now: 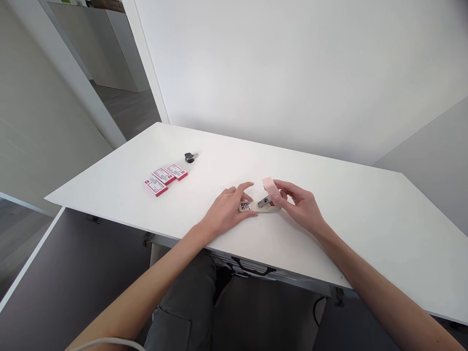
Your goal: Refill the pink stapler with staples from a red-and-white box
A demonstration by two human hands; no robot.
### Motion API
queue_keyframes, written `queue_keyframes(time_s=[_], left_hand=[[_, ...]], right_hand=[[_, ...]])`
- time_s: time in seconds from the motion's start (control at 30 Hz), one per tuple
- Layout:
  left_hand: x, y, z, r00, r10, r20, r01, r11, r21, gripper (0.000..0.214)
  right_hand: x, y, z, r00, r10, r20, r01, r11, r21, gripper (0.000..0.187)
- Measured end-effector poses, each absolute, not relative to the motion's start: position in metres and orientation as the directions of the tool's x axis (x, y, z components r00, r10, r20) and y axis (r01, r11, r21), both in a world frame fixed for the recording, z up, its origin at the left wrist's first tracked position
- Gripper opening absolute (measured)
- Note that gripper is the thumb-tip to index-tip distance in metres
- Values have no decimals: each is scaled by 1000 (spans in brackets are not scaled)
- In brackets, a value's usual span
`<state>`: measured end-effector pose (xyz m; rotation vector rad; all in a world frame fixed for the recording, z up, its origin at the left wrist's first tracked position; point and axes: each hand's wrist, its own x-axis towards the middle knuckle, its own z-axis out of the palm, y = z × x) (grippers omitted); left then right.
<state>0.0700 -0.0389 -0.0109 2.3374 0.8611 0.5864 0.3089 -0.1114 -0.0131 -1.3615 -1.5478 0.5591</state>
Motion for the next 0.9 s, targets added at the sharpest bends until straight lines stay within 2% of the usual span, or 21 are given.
queue_keyframes(time_s=[0.23, 0.43, 0.53, 0.67, 0.8, 0.9], left_hand=[[70, -39, -18, 672, 703, 233, 438, -630, 641, 84], [70, -39, -23, 687, 652, 321, 407, -711, 573, 89], [70, -39, -21, 719, 593, 364, 387, -776, 498, 80], [69, -40, -18, 776, 526, 347, 408, -839, 360, 59], [68, -42, -17, 736, 569, 367, 486, -821, 300, 49], [64, -38, -17, 643, 656, 395, 584, -754, 302, 47]], right_hand=[[307, -110, -18, -52, 911, 410, 564, 365, -740, 32], [304, -110, -22, -115, 886, 449, 623, 416, -662, 37], [302, -109, -25, -136, 874, 466, 637, 437, -635, 38], [301, -107, -26, -133, 881, 454, 640, 426, -640, 36], [304, -105, -25, -111, 893, 437, 626, 404, -667, 44], [308, -103, -27, 22, 892, 451, 633, 336, -697, 45]])
